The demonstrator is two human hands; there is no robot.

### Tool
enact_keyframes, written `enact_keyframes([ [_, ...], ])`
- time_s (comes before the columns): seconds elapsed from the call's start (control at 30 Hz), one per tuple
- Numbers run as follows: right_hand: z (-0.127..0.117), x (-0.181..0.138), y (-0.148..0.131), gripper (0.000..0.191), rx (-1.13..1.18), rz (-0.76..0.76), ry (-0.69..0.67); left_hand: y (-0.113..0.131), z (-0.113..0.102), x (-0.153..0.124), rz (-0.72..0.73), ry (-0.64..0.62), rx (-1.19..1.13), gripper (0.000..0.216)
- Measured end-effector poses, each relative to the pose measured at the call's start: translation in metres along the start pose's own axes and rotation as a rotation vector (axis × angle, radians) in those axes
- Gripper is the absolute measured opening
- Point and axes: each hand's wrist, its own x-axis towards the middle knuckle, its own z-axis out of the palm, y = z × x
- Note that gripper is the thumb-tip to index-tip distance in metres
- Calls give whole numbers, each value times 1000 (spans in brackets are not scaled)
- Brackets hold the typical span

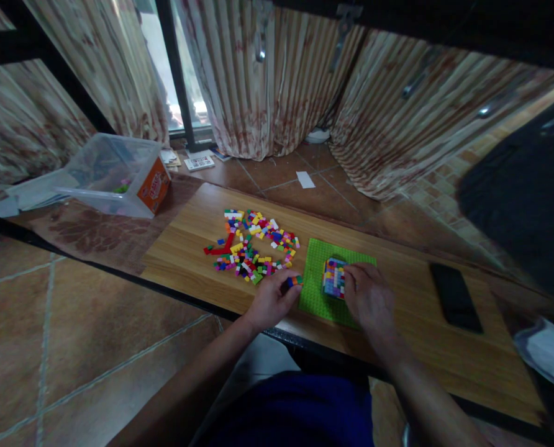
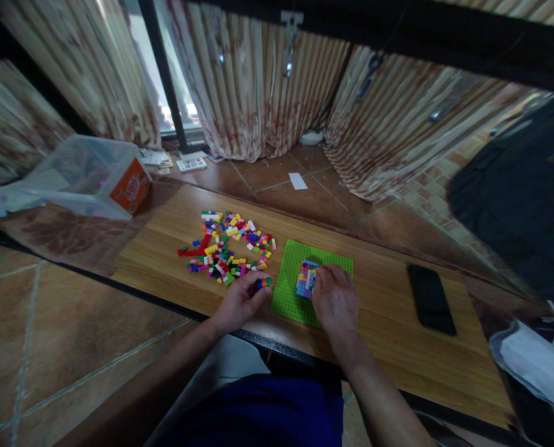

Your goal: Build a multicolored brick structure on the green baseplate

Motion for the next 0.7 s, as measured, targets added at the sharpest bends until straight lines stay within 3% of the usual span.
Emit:
enact_keyframes([
  [0.7, 5, -12, 0, 33, -88, -103, -19, -2, 0, 0, -21, 19, -15, 17],
])
